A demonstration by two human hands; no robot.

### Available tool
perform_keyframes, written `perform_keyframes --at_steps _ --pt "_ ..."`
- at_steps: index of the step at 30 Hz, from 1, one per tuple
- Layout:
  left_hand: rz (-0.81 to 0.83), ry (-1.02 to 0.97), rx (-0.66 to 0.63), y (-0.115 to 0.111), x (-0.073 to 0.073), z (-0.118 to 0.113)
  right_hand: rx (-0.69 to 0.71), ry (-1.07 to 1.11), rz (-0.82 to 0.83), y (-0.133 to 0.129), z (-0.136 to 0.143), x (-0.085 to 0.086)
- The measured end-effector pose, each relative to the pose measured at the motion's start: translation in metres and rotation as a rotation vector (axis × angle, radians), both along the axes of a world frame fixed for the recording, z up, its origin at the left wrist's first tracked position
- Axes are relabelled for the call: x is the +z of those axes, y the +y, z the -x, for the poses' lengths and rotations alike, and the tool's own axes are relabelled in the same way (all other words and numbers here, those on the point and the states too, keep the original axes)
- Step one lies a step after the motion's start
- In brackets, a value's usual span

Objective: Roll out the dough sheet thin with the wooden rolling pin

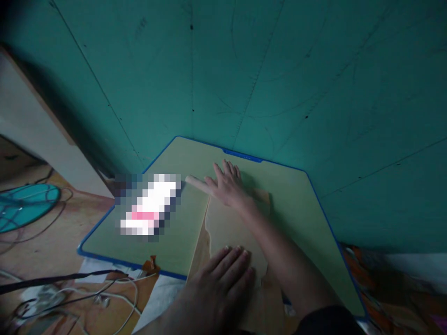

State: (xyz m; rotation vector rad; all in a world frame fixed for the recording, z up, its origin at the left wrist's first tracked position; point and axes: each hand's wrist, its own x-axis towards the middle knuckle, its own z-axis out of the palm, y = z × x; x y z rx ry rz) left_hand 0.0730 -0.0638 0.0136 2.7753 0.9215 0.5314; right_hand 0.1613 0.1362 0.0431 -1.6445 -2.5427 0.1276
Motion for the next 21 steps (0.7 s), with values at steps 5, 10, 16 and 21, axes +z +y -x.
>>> perform_keyframes --at_steps 5,10,16,21 --pt "0.151 -0.059 -0.058 0.005 0.014 0.009 0.246 0.036 -0.066 -0.059 0.01 -0.011" --pt "0.254 -0.054 -0.017 0.002 0.02 0.011 0.226 -0.004 -0.062 -0.066 -0.018 -0.009" --pt "0.07 0.049 0.219 0.003 -0.008 0.019 0.084 -0.012 -0.017 -0.043 -0.078 -0.003" --pt "-0.035 0.175 0.414 0.022 -0.014 0.031 0.108 0.045 -0.05 -0.047 -0.083 -0.01"
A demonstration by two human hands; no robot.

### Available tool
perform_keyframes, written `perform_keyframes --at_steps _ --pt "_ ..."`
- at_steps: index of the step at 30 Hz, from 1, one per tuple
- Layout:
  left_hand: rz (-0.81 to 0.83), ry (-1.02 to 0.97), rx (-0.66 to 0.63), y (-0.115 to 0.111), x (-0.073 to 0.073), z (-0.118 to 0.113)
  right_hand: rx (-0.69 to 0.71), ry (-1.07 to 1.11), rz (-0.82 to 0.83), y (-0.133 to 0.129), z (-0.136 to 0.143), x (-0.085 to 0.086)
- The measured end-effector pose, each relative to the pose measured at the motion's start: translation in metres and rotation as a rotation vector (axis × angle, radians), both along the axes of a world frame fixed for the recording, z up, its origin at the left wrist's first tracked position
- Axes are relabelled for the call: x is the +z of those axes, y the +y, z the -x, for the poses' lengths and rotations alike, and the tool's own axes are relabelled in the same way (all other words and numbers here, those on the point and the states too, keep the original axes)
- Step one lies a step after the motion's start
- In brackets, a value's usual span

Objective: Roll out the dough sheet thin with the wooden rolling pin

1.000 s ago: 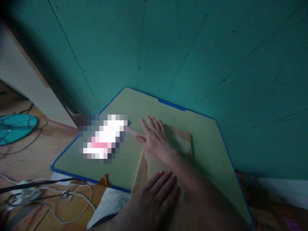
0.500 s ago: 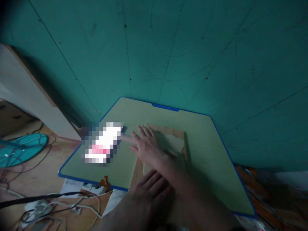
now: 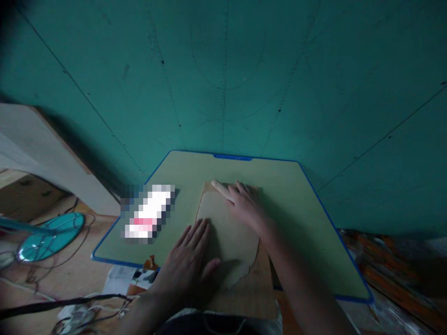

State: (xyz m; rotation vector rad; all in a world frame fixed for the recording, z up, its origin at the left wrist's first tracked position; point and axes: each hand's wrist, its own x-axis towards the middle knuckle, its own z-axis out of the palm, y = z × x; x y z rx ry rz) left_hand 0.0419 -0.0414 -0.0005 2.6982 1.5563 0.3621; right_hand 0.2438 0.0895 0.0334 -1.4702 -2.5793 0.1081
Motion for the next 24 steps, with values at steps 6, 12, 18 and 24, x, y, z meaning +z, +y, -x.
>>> perform_keyframes --at_steps 6,12,18,24 --pt "-0.038 0.04 0.168 0.021 0.007 0.009 -0.07 0.074 0.05 0.003 0.002 -0.008" --pt "-0.025 -0.01 0.211 0.029 0.005 0.019 -0.073 0.106 0.027 0.001 0.0 -0.007" --pt "-0.028 -0.068 0.191 0.015 0.009 0.021 -0.049 0.103 0.001 -0.001 0.001 -0.004" --pt "-0.008 -0.116 0.126 -0.019 0.0 0.015 -0.012 0.098 0.059 -0.019 0.014 0.006"
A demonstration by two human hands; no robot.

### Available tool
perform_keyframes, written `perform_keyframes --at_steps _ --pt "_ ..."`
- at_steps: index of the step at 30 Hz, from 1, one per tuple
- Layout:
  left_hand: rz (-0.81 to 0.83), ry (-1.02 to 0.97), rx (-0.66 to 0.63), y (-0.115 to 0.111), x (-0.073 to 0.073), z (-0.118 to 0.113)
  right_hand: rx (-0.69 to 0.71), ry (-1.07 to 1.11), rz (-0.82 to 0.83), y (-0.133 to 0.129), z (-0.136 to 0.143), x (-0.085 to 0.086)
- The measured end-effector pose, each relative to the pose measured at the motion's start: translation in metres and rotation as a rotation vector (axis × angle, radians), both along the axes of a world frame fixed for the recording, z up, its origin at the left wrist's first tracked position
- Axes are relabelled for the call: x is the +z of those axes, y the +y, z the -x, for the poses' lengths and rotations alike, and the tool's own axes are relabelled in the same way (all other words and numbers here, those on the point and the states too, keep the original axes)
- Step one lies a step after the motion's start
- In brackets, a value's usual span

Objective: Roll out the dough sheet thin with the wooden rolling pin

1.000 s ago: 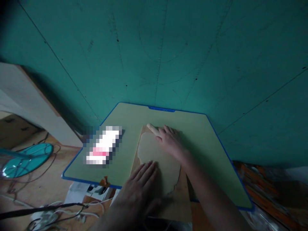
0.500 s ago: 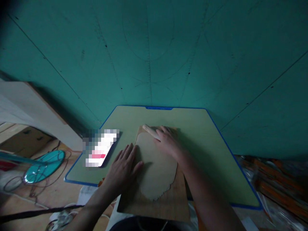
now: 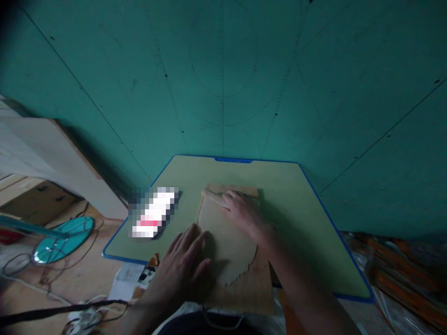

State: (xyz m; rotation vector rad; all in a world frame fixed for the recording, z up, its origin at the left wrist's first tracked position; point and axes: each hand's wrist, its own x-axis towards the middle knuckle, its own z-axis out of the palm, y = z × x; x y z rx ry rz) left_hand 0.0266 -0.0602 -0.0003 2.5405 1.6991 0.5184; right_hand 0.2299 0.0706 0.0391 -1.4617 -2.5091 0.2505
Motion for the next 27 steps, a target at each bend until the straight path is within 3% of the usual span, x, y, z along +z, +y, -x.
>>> perform_keyframes --at_steps 4,8,13,22,27 --pt "0.026 -0.065 -0.022 -0.008 0.001 -0.009 0.162 0.026 0.047 -0.026 0.023 0.008" --pt "0.033 -0.117 -0.005 -0.009 -0.001 -0.014 0.296 -0.004 -0.012 -0.044 0.042 0.009" --pt "0.006 -0.13 -0.004 -0.01 -0.014 -0.014 0.242 -0.106 -0.084 -0.041 0.05 0.0" --pt "-0.003 -0.116 -0.009 -0.01 -0.018 -0.011 0.093 -0.207 0.025 0.018 0.063 0.01" --pt "0.017 -0.115 -0.018 -0.008 -0.011 -0.01 0.131 -0.159 0.038 -0.005 0.074 0.007"
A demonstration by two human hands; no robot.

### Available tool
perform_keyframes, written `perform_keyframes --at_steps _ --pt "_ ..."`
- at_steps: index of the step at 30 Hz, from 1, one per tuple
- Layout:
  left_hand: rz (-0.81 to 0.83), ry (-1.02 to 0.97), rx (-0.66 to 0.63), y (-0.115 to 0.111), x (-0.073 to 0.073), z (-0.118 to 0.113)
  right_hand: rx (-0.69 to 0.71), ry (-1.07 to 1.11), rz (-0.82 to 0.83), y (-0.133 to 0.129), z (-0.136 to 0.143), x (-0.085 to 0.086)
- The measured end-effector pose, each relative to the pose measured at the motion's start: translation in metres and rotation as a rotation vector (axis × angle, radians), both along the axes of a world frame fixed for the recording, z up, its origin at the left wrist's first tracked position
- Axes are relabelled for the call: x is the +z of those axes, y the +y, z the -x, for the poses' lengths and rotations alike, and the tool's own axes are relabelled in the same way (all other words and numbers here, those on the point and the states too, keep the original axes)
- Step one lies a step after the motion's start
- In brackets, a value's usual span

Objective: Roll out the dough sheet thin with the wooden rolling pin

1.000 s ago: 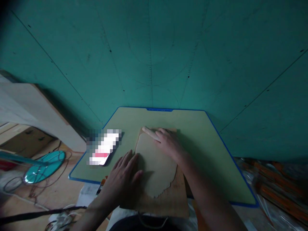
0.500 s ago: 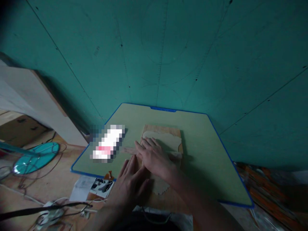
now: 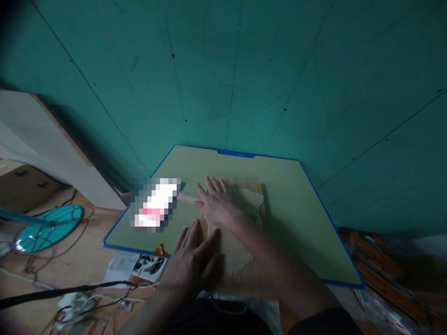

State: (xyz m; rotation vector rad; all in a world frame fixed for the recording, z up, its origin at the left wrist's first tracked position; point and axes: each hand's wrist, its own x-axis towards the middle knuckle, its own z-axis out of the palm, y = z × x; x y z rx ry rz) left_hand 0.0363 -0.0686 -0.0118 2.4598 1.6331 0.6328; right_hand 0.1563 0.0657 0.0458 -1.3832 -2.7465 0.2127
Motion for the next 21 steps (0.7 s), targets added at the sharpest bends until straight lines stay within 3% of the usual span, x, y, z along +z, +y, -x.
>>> perform_keyframes --at_steps 4,11,18,21 --pt "0.01 -0.023 -0.028 0.001 0.005 -0.001 0.143 0.031 -0.045 -0.026 0.005 -0.007" --pt "-0.008 -0.003 0.031 0.001 -0.001 -0.002 -0.048 -0.031 -0.024 0.022 0.005 -0.003" --pt "0.014 0.022 -0.023 0.005 0.004 0.003 0.069 0.069 -0.098 -0.006 0.009 -0.019" --pt "-0.002 0.043 -0.014 0.004 0.002 0.007 0.031 0.031 -0.123 0.0 0.003 -0.017"
